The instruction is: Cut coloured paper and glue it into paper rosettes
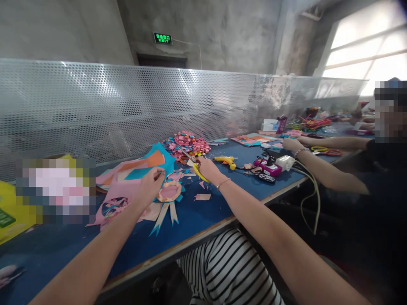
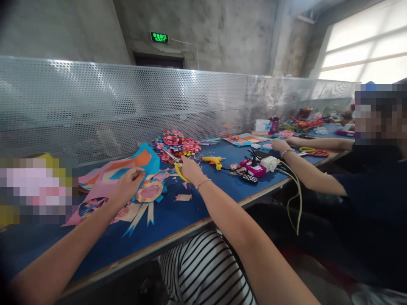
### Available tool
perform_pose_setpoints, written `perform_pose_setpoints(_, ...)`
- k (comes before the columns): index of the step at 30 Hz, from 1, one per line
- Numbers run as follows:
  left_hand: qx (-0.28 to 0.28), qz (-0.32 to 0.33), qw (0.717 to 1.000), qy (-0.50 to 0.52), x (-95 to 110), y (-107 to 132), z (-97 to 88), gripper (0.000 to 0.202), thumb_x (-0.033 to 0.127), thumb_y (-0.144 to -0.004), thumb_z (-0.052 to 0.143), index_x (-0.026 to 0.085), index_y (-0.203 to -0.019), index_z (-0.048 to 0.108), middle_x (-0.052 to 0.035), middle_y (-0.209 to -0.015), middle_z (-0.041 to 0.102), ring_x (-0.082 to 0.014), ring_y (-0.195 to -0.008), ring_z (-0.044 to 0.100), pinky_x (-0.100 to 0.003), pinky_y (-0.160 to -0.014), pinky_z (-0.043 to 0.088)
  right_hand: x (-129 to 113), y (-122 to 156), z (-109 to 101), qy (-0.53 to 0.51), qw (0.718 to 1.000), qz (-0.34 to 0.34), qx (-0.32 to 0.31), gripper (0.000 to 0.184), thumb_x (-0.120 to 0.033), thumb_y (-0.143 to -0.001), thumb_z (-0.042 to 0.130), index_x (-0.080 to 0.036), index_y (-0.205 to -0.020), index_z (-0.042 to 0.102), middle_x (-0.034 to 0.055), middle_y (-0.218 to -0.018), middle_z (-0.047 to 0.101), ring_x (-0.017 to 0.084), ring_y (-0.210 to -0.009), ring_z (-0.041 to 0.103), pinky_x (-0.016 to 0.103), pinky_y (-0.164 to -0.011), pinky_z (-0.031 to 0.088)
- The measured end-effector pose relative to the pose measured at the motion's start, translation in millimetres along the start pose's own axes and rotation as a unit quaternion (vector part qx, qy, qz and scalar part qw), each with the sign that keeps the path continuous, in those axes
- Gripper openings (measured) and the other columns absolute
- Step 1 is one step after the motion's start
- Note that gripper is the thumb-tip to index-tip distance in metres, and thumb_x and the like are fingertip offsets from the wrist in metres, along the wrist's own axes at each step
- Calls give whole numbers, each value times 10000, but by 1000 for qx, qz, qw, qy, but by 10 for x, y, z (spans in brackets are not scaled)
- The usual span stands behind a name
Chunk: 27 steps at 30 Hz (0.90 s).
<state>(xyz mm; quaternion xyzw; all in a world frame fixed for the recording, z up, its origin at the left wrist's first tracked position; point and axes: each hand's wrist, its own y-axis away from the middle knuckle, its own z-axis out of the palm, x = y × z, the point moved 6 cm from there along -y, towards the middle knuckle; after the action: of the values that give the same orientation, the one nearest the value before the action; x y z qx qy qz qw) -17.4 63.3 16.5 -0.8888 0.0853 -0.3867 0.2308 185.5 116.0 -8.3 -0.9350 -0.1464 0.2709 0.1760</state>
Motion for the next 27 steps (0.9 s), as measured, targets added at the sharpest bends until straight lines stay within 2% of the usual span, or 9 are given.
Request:
perform_pose_setpoints(4,23,6,999,24,-45,-43,-23,178,372,-702,501,206,-713,566,-21,-723,624,-182,-691,570,-263,-636,425,136,-21,78,49,997,29,-57,414,-238,-775,569,-112,-1161,484,141,-956,661,218,-824,631,248,-634,427)
perform_pose_setpoints(7,28,-9,998,54,-66,-59,-30,177,377,-679,542,211,-712,593,-24,-741,642,-194,-713,586,-271,-648,437,147,-28,86,68,995,3,-79,258,-226,-776,559,-131,-1011,608,129,-965,670,210,-876,625,237,-688,432)
perform_pose_setpoints(9,30,-24,996,75,-77,-56,-29,174,371,-663,564,209,-720,595,-27,-750,645,-195,-722,590,-274,-653,441,137,-26,74,78,993,-8,-87,213,-296,-795,543,-139,-872,665,123,-896,682,209,-844,628,242,-684,430)
perform_pose_setpoints(12,34,-38,992,118,-98,-46,-23,199,353,-633,601,206,-764,570,-27,-740,636,-184,-699,588,-269,-628,443,112,-31,0,101,993,-15,-63,356,-411,-838,467,-141,-768,689,128,-802,682,207,-780,632,255,-662,426)
perform_pose_setpoints(16,25,-26,988,153,-99,-52,-8,222,324,-611,637,216,-780,542,3,-646,603,-163,-614,570,-257,-574,433,181,-71,-148,112,993,3,-25,358,-346,-870,399,-146,-808,689,134,-854,683,211,-826,629,263,-690,428)
perform_pose_setpoints(20,2,-24,991,133,-75,-52,18,90,269,-601,619,207,-666,621,-21,-700,642,-182,-693,590,-267,-641,458,551,-77,-360,147,984,98,34,276,-215,-844,423,-101,-956,648,176,-1003,639,234,-1000,576,307,-832,417)
perform_pose_setpoints(22,-19,-46,991,122,-89,-39,48,128,277,-606,594,208,-687,665,-24,-703,653,-185,-682,585,-270,-623,458,852,-22,-451,155,962,216,61,341,-238,-816,501,-59,-1096,576,224,-1133,560,273,-1102,513,333,-847,420)
perform_pose_setpoints(24,-35,-73,989,127,-109,-20,75,206,302,-612,573,202,-749,691,-23,-713,659,-174,-655,576,-267,-598,455,1095,27,-436,139,944,297,28,392,-240,-807,543,-45,-1147,541,244,-1141,536,269,-1074,530,327,-806,442)
perform_pose_setpoints(27,-65,-90,983,146,-89,8,114,282,355,-599,591,193,-803,699,-23,-728,669,-160,-640,578,-264,-596,460,1270,27,-377,123,938,323,-14,300,-204,-786,585,-58,-1047,609,208,-990,598,237,-933,593,294,-730,462)
